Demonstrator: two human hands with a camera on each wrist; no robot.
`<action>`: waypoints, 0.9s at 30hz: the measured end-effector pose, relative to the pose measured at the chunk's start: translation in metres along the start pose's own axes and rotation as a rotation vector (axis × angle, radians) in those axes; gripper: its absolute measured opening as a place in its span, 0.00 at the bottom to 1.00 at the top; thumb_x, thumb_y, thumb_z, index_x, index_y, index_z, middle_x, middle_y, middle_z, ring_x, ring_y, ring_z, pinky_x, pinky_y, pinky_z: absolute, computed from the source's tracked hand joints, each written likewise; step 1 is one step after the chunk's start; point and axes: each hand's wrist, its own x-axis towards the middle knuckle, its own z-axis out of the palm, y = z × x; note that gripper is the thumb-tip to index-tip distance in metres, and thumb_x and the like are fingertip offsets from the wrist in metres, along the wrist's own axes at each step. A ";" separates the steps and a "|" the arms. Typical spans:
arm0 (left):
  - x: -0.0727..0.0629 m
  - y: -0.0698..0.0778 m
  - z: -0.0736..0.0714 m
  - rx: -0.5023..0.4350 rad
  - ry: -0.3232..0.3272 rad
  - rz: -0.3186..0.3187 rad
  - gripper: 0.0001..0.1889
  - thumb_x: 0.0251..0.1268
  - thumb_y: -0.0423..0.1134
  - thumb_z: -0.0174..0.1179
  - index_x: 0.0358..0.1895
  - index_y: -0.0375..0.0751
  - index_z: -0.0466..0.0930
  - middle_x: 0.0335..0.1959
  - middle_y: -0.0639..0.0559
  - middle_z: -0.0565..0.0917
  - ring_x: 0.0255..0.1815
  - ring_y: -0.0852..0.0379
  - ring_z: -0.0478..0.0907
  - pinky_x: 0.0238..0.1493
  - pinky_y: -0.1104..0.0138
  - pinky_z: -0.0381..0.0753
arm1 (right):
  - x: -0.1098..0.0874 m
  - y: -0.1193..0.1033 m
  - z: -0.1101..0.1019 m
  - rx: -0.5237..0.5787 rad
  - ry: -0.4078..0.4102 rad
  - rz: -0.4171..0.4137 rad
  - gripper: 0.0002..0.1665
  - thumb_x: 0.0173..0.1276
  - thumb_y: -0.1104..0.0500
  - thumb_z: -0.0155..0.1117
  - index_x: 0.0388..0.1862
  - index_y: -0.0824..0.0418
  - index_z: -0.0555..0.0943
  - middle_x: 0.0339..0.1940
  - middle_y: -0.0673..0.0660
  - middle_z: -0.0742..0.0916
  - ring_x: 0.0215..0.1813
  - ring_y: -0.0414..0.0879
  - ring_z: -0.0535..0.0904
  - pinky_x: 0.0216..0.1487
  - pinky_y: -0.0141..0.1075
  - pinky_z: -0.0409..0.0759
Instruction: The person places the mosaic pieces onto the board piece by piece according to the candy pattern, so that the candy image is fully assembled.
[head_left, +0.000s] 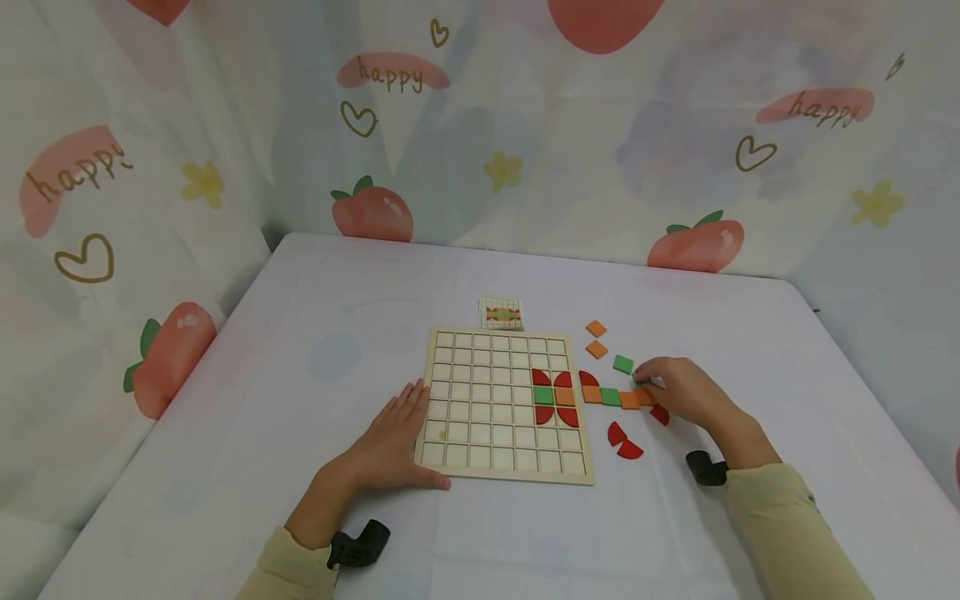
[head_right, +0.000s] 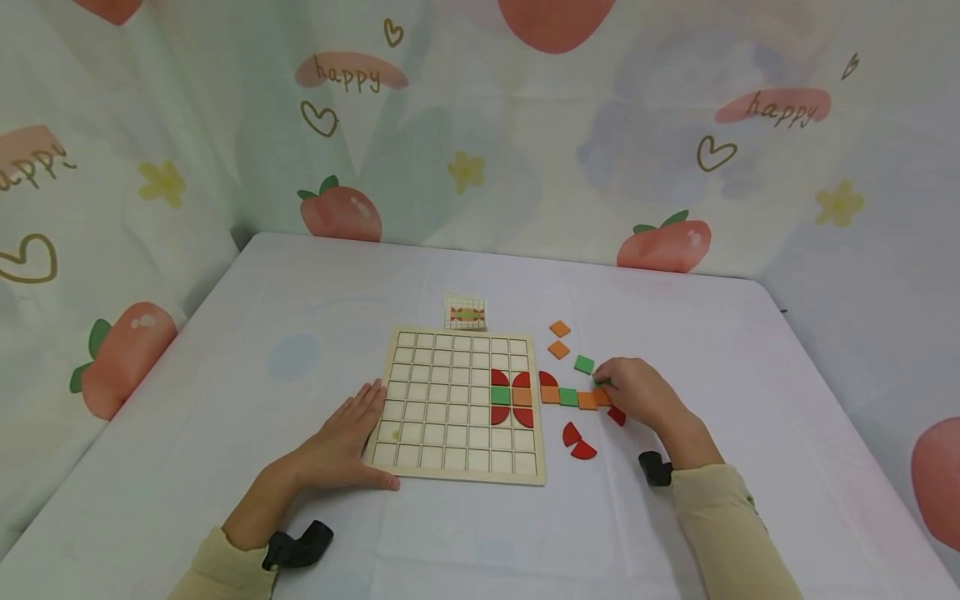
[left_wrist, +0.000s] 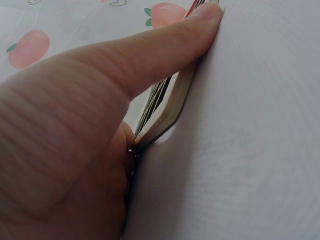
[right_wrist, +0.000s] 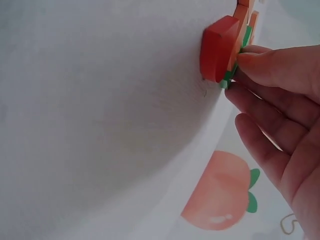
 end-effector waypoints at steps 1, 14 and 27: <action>0.000 0.000 0.000 -0.002 -0.001 0.001 0.67 0.38 0.73 0.61 0.71 0.32 0.36 0.73 0.42 0.37 0.72 0.51 0.31 0.68 0.57 0.38 | 0.000 0.000 0.000 -0.001 -0.002 -0.001 0.10 0.57 0.71 0.64 0.40 0.70 0.83 0.42 0.66 0.83 0.50 0.62 0.74 0.50 0.55 0.71; -0.001 0.002 -0.001 -0.012 0.002 0.008 0.66 0.38 0.71 0.62 0.71 0.32 0.35 0.73 0.43 0.37 0.72 0.51 0.31 0.68 0.57 0.38 | -0.004 0.002 -0.004 0.018 -0.055 0.006 0.12 0.57 0.71 0.64 0.41 0.70 0.82 0.42 0.65 0.83 0.50 0.63 0.74 0.50 0.55 0.72; -0.002 0.003 -0.004 -0.020 0.001 0.008 0.66 0.38 0.70 0.63 0.71 0.31 0.36 0.73 0.42 0.37 0.72 0.50 0.32 0.68 0.57 0.38 | -0.006 0.012 -0.007 0.071 -0.079 -0.019 0.12 0.57 0.69 0.66 0.42 0.67 0.83 0.44 0.64 0.82 0.51 0.63 0.73 0.50 0.55 0.72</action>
